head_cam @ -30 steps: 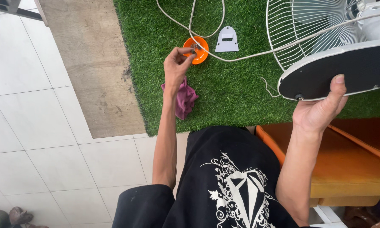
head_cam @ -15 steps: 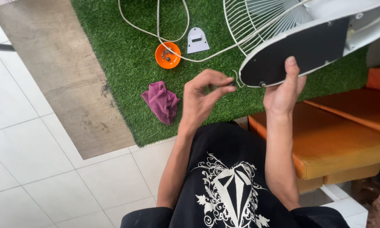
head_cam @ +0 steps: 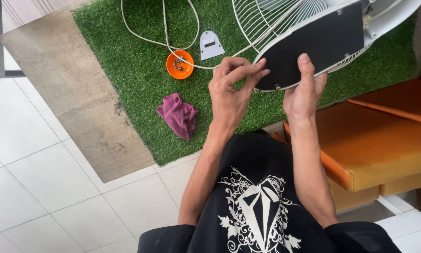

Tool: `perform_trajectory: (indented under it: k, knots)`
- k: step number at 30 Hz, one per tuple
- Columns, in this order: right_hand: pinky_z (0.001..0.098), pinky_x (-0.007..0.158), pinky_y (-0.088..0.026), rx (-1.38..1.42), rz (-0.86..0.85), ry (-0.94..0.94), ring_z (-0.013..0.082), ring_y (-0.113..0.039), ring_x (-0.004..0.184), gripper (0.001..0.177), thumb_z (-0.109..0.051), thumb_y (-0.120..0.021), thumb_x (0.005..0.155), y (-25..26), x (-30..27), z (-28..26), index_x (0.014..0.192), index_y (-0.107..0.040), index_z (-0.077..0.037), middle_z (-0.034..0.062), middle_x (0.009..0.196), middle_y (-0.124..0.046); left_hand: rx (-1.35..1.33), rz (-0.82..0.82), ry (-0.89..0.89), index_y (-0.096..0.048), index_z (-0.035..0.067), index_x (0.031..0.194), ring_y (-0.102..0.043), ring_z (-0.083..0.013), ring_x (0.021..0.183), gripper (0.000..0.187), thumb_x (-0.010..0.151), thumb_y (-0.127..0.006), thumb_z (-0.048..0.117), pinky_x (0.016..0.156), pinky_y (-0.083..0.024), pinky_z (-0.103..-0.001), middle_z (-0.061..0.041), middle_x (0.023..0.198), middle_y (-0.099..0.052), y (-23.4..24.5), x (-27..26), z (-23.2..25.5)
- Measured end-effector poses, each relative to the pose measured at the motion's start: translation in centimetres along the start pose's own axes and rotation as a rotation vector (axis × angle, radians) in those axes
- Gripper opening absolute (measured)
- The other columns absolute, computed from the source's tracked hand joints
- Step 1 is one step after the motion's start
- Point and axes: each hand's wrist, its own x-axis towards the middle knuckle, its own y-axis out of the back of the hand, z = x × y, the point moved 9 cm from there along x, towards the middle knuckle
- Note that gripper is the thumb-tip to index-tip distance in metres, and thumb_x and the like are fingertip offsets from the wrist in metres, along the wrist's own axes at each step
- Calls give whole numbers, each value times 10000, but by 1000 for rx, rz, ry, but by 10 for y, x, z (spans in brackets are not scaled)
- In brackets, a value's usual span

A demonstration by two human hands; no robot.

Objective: The person assembles a white pedestal fan by attaching a black rubber pad to the fan's rear housing. They align the pad, insert screws, and tighten them with a green screwdriver. The person then picks up a white plastic control panel and positions it near the fan.

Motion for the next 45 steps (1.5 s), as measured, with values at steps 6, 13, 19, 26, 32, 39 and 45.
perform_trajectory:
  k: [6, 13, 19, 26, 32, 39, 45]
  knots:
    - [373, 1105, -585, -21, -33, 21, 233, -620, 1285, 637, -298, -750, 1008, -2, 0, -1, 1472, -456, 24, 154, 1388, -560, 12, -5, 52, -807, 119, 1033, -626, -115, 802, 196, 851, -871, 90, 699, -518, -303, -6, 924, -661, 1, 0, -1]
    - [363, 1083, -591, -62, -48, 22, 227, -631, 1257, 604, -291, -722, 1009, -8, 0, -3, 1455, -448, 11, 150, 1348, -569, -114, -22, 6, -740, 40, 1016, -698, -150, 1090, 141, 893, -785, -13, 898, -638, -296, -116, 1249, -666, -8, 1, -2]
    - [370, 1118, -567, -35, -42, 22, 226, -611, 1283, 623, -285, -738, 1006, -8, 2, -6, 1471, -440, 3, 146, 1373, -560, -506, -87, 200, -664, -56, 996, -713, -216, 1192, 69, 967, -667, -118, 998, -670, -344, -187, 1385, -665, -29, -6, -36]
    - [371, 1132, -560, -37, -40, 12, 233, -606, 1296, 636, -285, -739, 1003, -5, 3, -8, 1483, -438, 4, 147, 1384, -550, -578, -66, 138, -673, -43, 1013, -669, -224, 1269, 85, 974, -691, -118, 1051, -635, -355, -161, 1273, -656, -35, -7, -41]
    - [374, 1155, -536, -47, -48, 23, 221, -595, 1304, 618, -275, -737, 1009, -4, 2, -8, 1484, -443, -10, 131, 1386, -547, -617, -47, 192, -661, -7, 1036, -618, -196, 1278, 117, 954, -719, -68, 1071, -608, -319, -116, 1318, -583, -48, -18, -53]
    - [375, 1148, -541, -25, -70, 18, 215, -595, 1306, 593, -265, -726, 1018, -6, 3, -8, 1484, -451, -22, 124, 1389, -553, -711, -1, 51, -579, 101, 1331, -559, -183, 1267, 336, 1032, -732, 100, 1177, -462, -346, -101, 1402, -530, -60, -19, -57]
    - [380, 1123, -546, 2, -67, 6, 207, -597, 1289, 595, -266, -733, 1001, -3, 3, -14, 1472, -459, -29, 105, 1379, -558, -645, -120, 75, -447, 72, 1526, -492, -190, 1431, 512, 1091, -652, 247, 1283, -397, -356, -108, 1523, -518, -78, -24, -52]
